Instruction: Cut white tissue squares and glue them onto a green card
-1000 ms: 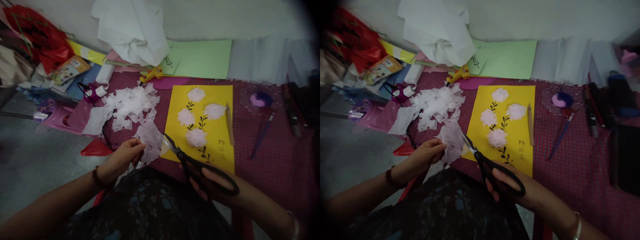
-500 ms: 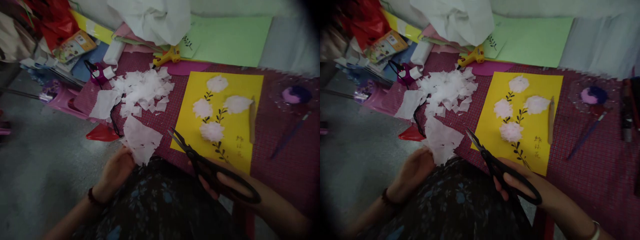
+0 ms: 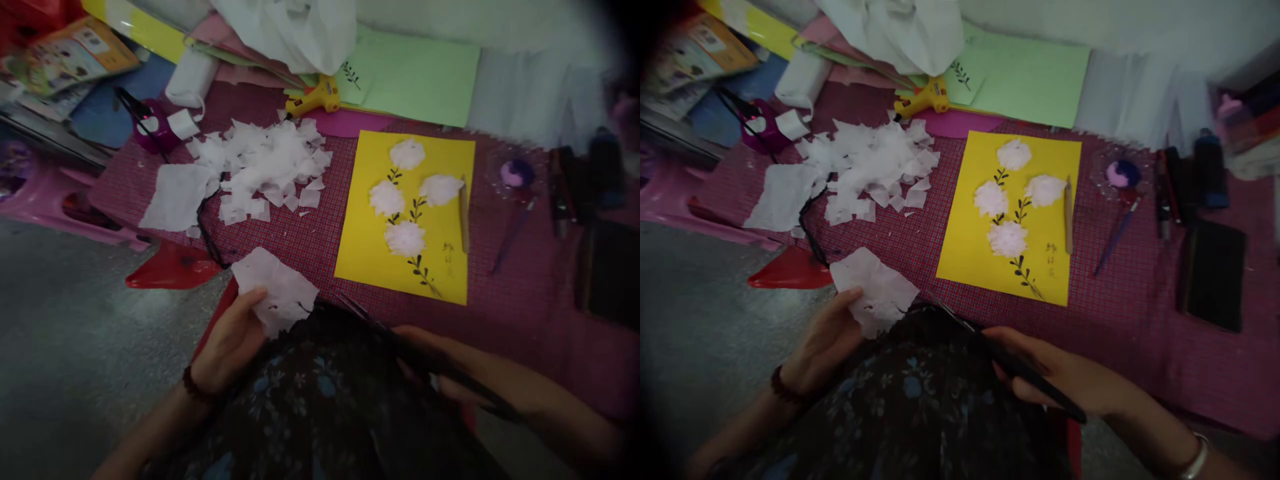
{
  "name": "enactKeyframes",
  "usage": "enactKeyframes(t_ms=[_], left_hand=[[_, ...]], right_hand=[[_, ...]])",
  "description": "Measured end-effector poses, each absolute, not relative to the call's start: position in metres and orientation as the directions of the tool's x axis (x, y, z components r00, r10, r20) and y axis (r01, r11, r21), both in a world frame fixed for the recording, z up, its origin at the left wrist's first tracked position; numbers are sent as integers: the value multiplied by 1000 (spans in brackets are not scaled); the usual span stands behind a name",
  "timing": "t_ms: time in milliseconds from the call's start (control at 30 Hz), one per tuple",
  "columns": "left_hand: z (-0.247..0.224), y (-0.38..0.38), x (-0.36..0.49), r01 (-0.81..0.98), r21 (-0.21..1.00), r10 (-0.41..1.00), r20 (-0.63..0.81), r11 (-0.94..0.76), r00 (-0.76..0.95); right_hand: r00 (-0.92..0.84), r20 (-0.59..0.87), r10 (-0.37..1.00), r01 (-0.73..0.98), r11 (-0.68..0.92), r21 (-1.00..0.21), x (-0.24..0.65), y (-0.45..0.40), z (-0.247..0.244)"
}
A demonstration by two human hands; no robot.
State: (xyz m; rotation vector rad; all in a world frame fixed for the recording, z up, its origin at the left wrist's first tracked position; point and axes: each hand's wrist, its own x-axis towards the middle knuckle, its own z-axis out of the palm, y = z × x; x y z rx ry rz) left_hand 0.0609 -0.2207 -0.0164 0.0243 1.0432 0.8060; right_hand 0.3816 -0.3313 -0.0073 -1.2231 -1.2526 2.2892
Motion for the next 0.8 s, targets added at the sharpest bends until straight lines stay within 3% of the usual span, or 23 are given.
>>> enactKeyframes(t_ms=[200,467,667,800], left_hand=[[-12,-212,54,-564,499,717,-645,658,266],[8,-158,53,-506,684,850,-450,525,273],[6,-121,50,-495,726,879,-391,477,273],[3,-103,54,-506,732,890,-383,456,247]], right_hand=[[-660,-552,511,217,-573,-790,361,-320,3],[-596,-363,717,122,-365,-923,322,-253,26],[-564,-306,767,172,-253,-952,314,-206,28],[-605,-322,728,163,-282,-945,310,-182,26]])
